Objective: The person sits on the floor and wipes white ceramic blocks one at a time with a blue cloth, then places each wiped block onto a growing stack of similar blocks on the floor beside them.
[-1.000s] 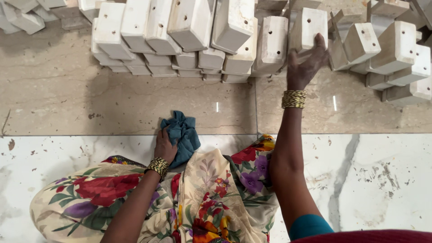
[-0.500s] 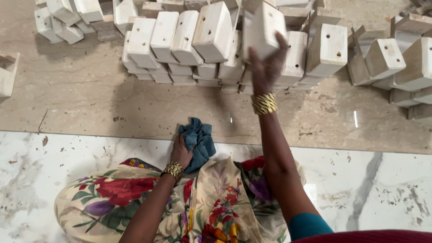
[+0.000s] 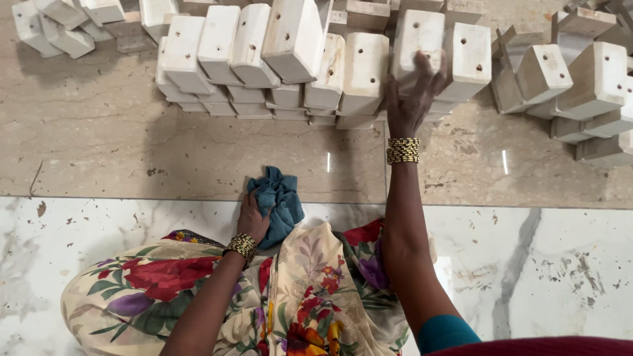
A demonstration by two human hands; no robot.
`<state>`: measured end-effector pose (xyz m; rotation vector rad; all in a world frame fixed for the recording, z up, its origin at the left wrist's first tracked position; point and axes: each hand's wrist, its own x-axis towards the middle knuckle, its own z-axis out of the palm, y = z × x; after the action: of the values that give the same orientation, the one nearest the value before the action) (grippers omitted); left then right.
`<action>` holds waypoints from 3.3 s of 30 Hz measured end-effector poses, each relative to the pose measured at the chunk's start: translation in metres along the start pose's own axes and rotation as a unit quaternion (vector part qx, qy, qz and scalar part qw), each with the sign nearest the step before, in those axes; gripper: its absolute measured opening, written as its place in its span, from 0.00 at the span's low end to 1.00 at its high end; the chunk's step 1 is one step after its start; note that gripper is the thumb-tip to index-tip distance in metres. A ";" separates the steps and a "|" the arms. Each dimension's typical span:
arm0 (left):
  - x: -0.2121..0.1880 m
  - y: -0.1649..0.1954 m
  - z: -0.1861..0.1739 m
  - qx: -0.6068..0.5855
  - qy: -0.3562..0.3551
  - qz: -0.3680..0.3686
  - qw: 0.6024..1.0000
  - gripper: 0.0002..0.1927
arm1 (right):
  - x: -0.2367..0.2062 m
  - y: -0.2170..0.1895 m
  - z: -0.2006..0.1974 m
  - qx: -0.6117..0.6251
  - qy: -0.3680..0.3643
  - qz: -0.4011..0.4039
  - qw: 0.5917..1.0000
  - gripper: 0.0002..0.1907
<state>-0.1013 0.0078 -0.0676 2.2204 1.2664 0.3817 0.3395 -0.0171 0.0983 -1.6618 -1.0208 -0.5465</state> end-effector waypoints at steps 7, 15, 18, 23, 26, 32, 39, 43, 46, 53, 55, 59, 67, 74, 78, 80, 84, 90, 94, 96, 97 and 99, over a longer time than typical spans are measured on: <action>-0.002 0.007 -0.002 -0.025 -0.036 -0.064 0.997 0.36 | 0.002 -0.058 0.025 -0.124 0.045 -0.019 0.991 0.30; 0.002 0.007 -0.004 -0.024 -0.004 -0.009 1.000 0.39 | 0.051 -0.168 0.106 -0.044 -0.291 -0.141 0.945 0.76; 0.004 0.010 -0.006 -0.035 0.003 0.000 0.999 0.38 | 0.092 -0.166 0.122 -0.020 -0.377 -0.082 0.922 0.82; 0.004 0.013 -0.005 -0.029 -0.012 -0.016 0.999 0.39 | 0.113 -0.133 0.121 0.002 -0.418 -0.082 0.905 0.74; 0.005 0.014 -0.006 -0.027 -0.012 0.000 1.000 0.39 | 0.111 -0.122 0.116 0.058 -0.425 -0.062 0.901 0.59; 0.007 0.015 -0.005 -0.037 -0.004 0.006 0.999 0.39 | 0.098 -0.123 0.085 0.233 -0.316 -0.051 0.918 0.46; 0.005 0.014 -0.002 -0.035 -0.026 -0.017 0.999 0.42 | 0.104 -0.081 -0.007 0.062 -0.358 -0.034 0.931 0.47; 0.005 0.016 -0.003 -0.043 -0.025 -0.016 0.999 0.41 | 0.115 -0.063 -0.022 -0.013 -0.345 -0.141 0.928 0.48; 0.005 0.018 -0.004 -0.046 -0.016 -0.018 0.999 0.39 | 0.120 -0.056 -0.020 -0.035 -0.367 -0.131 0.920 0.51; 0.004 0.018 -0.005 -0.051 -0.025 -0.019 0.998 0.40 | 0.099 -0.058 -0.014 -0.048 -0.413 -0.045 0.908 0.58; 0.003 0.017 -0.004 -0.061 -0.016 -0.016 0.998 0.38 | 0.099 -0.058 -0.014 -0.064 -0.430 -0.028 0.900 0.59; 0.002 0.018 -0.003 -0.053 -0.005 -0.006 0.999 0.38 | 0.113 -0.046 -0.024 -0.150 -0.434 -0.107 0.882 0.68; 0.002 0.018 -0.005 -0.051 -0.013 -0.011 0.999 0.38 | 0.143 -0.021 -0.048 -0.302 -0.486 -0.033 0.819 0.83; 0.002 0.022 -0.009 -0.046 0.012 0.010 0.999 0.39 | 0.162 -0.018 -0.062 -0.325 -0.519 -0.039 0.789 0.73; 0.001 0.022 -0.008 -0.060 -0.020 -0.022 0.998 0.37 | 0.163 -0.031 -0.054 -0.309 -0.561 0.017 0.767 0.68; 0.002 0.020 -0.007 -0.061 -0.020 -0.020 0.998 0.37 | 0.163 -0.045 -0.048 -0.173 -0.553 -0.016 0.815 0.60; 0.003 0.017 -0.003 -0.044 -0.008 -0.004 0.999 0.39 | 0.151 -0.084 -0.031 -0.045 -0.514 -0.023 0.856 0.43; 0.002 0.015 -0.001 -0.062 -0.011 -0.008 0.998 0.37 | 0.132 -0.116 -0.005 -0.224 -0.549 -0.083 0.801 0.43; 0.003 0.018 -0.001 -0.057 0.007 0.000 0.998 0.38 | 0.127 -0.110 -0.001 -0.269 -0.521 -0.103 0.804 0.46; 0.005 0.020 -0.002 -0.071 -0.018 -0.006 0.997 0.38 | 0.108 -0.108 0.008 -0.335 -0.469 -0.180 0.797 0.52; 0.005 0.022 -0.003 -0.078 -0.032 -0.009 0.996 0.37 | 0.093 -0.109 0.015 -0.294 -0.453 -0.202 0.817 0.52; 0.007 0.025 -0.005 -0.086 -0.023 -0.002 0.996 0.37 | 0.059 -0.111 0.030 -0.209 -0.421 -0.244 0.848 0.54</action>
<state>-0.0827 0.0054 -0.0493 2.0689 1.1688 0.4199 0.2742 0.0400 0.1937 -2.0877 -2.1310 -0.3607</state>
